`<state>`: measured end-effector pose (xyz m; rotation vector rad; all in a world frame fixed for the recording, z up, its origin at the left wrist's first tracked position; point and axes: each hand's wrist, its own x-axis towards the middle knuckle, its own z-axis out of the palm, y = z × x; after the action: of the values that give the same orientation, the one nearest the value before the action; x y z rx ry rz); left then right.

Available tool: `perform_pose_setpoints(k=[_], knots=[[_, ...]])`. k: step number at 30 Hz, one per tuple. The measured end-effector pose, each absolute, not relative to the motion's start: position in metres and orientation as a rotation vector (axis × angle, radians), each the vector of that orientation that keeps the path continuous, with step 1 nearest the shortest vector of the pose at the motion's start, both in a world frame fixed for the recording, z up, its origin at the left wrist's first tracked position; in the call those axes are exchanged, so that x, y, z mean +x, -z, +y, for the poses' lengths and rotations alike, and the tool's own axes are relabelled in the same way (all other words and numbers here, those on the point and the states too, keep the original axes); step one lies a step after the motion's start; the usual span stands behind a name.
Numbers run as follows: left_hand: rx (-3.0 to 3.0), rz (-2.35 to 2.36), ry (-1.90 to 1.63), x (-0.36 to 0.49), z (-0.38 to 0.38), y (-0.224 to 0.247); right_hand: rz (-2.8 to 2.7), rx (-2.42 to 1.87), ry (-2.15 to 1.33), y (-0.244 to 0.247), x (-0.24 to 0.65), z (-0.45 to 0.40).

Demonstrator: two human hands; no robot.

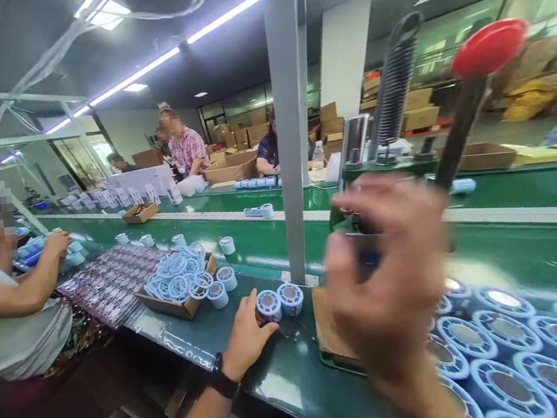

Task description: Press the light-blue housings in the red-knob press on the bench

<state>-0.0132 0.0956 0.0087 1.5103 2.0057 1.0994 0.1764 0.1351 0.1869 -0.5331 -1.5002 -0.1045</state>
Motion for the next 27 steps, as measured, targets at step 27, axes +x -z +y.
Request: perform_pose_setpoints(k=[27], knots=[[1.764,2.042,-0.826,-0.078,0.07,-0.026,-2.232,-0.971,-0.758,0.023,0.147,0.066]])
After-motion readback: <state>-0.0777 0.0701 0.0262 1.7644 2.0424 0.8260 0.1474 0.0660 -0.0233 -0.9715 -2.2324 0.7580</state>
